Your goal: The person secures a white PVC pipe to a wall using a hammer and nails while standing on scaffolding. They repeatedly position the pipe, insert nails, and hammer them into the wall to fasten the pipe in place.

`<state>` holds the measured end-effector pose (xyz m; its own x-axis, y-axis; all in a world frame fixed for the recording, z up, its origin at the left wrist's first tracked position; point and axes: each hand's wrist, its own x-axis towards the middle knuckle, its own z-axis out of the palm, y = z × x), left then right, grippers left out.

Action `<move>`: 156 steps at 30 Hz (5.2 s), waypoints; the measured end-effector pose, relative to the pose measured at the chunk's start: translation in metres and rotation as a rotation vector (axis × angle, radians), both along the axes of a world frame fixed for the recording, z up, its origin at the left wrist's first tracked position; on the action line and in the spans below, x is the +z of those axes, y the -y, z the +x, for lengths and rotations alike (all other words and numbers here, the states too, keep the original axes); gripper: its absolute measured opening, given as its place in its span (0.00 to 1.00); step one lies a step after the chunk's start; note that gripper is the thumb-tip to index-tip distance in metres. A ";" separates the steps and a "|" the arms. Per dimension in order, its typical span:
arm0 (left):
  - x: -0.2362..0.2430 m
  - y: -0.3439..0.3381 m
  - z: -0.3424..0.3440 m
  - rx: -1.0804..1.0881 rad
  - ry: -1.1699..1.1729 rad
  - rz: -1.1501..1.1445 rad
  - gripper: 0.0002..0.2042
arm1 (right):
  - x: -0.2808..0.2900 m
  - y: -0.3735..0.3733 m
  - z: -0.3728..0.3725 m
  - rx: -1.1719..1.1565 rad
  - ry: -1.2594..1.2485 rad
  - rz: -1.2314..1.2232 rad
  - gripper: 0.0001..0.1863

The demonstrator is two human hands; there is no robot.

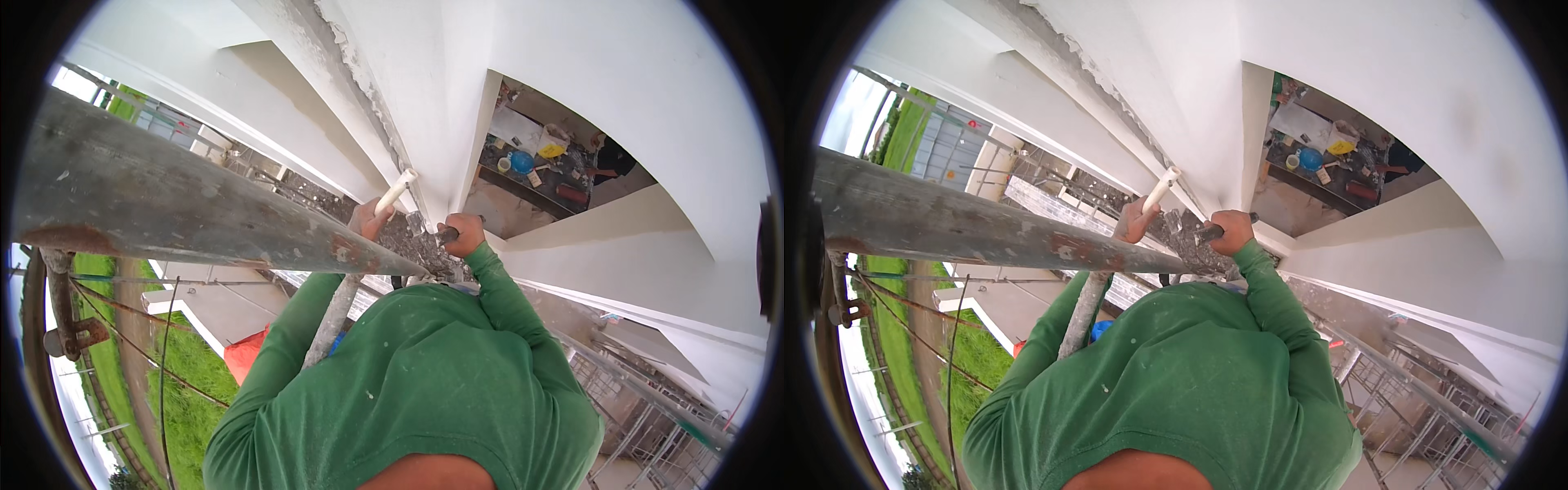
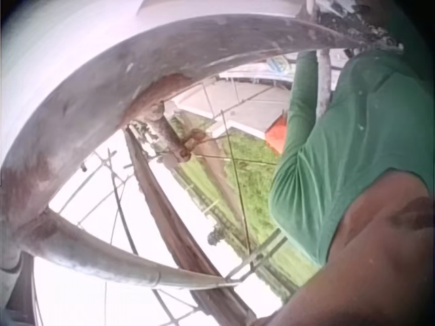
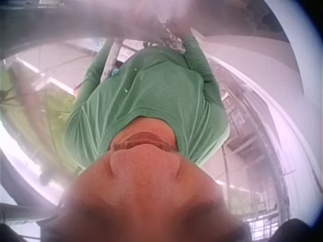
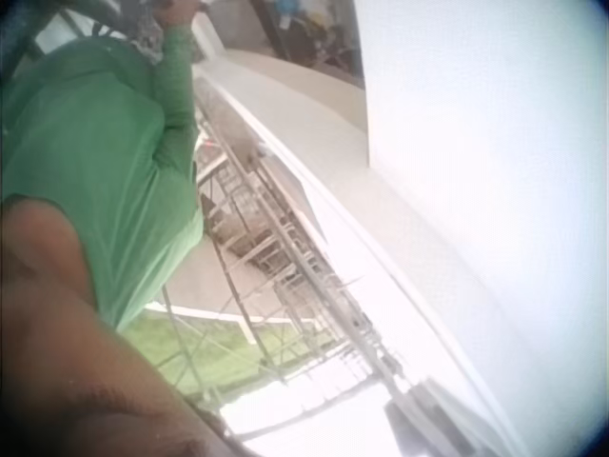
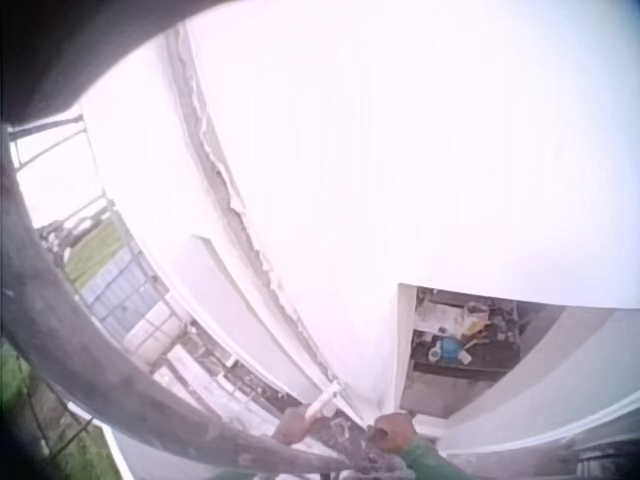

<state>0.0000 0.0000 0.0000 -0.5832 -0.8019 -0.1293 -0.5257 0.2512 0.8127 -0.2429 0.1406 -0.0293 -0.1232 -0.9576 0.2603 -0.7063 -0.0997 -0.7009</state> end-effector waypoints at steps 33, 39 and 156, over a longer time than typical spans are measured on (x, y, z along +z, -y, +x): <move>0.002 -0.030 0.218 -0.020 0.766 0.561 0.20 | -0.219 -0.385 0.009 -0.721 0.451 1.362 0.15; 0.050 -0.045 0.199 -0.114 0.620 0.281 0.16 | -0.201 -0.504 0.054 -0.543 0.696 1.481 0.13; 0.225 -0.009 -0.013 0.073 -0.281 -0.295 0.31 | 0.177 0.005 0.018 0.095 0.079 -0.502 0.30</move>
